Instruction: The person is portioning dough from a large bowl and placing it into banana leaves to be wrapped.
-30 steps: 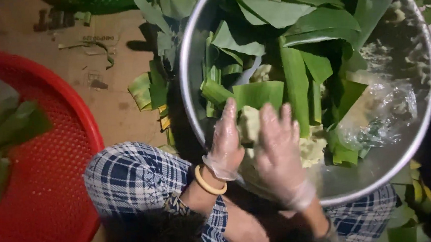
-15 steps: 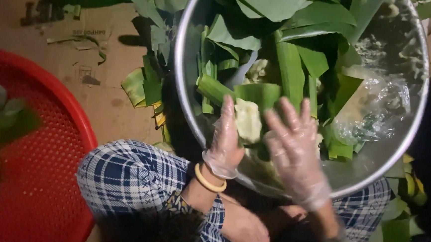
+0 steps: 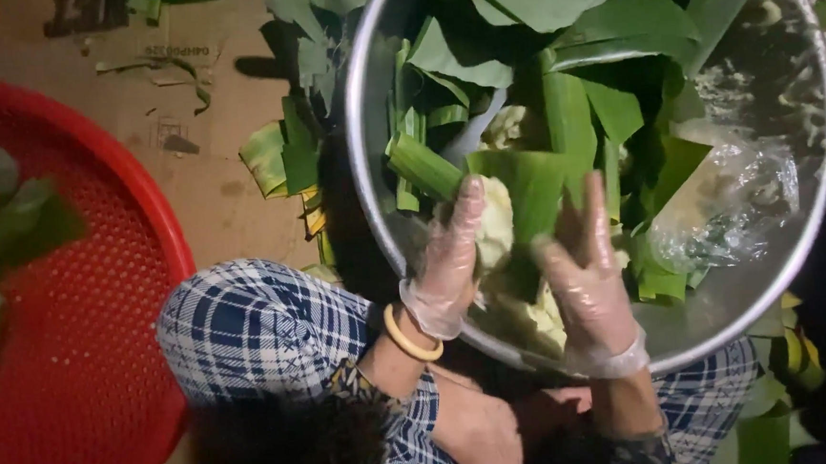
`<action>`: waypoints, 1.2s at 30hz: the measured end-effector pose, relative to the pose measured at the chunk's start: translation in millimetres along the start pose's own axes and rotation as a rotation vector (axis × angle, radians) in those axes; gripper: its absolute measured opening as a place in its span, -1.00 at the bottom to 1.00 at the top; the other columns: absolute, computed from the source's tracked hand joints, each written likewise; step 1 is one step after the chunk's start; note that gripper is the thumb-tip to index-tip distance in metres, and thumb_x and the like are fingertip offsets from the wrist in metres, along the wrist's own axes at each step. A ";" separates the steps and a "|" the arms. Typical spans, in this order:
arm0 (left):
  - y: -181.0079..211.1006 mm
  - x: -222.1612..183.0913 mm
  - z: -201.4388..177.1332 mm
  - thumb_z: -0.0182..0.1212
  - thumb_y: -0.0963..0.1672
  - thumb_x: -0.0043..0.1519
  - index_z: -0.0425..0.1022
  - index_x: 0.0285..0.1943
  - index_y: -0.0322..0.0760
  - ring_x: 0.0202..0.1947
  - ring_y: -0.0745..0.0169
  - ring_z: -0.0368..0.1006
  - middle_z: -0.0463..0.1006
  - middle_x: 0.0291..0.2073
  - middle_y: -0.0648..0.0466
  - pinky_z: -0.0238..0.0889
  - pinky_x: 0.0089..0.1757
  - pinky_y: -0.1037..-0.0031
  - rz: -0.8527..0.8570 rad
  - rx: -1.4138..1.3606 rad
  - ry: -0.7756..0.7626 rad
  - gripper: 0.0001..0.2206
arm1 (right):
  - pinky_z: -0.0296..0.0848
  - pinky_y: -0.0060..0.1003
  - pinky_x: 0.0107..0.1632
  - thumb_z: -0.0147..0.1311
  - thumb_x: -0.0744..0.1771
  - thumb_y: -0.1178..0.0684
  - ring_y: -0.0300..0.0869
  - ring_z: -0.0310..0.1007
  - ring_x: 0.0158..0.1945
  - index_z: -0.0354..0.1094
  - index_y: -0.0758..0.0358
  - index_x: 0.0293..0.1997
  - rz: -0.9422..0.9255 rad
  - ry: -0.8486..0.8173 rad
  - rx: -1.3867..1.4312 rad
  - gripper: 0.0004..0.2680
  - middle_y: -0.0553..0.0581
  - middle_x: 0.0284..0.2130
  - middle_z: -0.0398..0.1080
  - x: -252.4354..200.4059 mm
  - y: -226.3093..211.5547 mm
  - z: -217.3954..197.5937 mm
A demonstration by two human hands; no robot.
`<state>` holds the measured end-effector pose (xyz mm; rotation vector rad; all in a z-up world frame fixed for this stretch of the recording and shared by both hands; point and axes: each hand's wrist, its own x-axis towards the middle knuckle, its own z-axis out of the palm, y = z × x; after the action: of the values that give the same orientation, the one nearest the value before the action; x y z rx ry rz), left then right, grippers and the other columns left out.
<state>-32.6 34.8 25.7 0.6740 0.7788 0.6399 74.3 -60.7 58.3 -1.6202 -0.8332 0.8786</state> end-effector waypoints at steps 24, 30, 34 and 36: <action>3.9 18.7 -2.5 0.32 -0.06 0.26 0.59 -0.07 -0.29 -0.09 0.28 0.45 0.59 -0.18 -0.02 0.29 0.09 0.35 0.144 -0.191 -0.095 -0.78 | 0.52 -0.08 -0.08 0.04 0.38 0.05 -0.17 0.54 -0.19 0.53 0.25 -0.13 -0.167 -0.255 -0.406 -0.85 0.18 -0.28 0.58 6.9 52.5 2.7; 19.5 -1.4 2.7 0.22 -0.03 0.29 0.52 -0.03 -0.30 -0.17 0.34 0.34 0.44 -0.22 0.11 0.28 -0.04 0.49 0.079 -0.068 0.232 -0.74 | 0.44 0.13 -0.24 -0.07 0.40 -0.04 0.27 0.51 -0.19 0.31 0.27 0.09 -0.129 -0.017 -0.688 -0.77 0.45 -0.34 0.48 -8.8 71.2 47.9; 5.6 14.6 1.8 0.34 0.00 0.23 0.57 -0.04 -0.24 -0.08 0.05 0.48 0.53 -0.20 -0.10 0.24 0.11 0.16 0.084 -0.211 -0.006 -0.72 | 0.42 0.00 -0.03 -0.09 0.39 0.05 0.19 0.49 -0.03 0.29 0.31 0.15 -0.245 -0.006 -0.702 -0.77 0.42 -0.17 0.47 -3.9 79.7 42.6; -5.5 15.9 4.5 0.27 -0.05 0.29 0.54 -0.15 -0.32 -0.30 0.14 0.59 0.54 -0.48 -0.05 0.47 -0.04 0.32 0.156 -0.180 0.086 -0.78 | 0.40 -0.06 0.06 -0.09 0.39 0.09 0.15 0.48 0.03 0.28 0.32 0.17 -0.293 -0.010 -0.704 -0.76 0.40 -0.09 0.46 -1.5 83.3 40.8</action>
<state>-18.8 41.6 17.5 0.5485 0.7422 0.8748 45.0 -59.2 -29.7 -2.0089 -1.4530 0.3948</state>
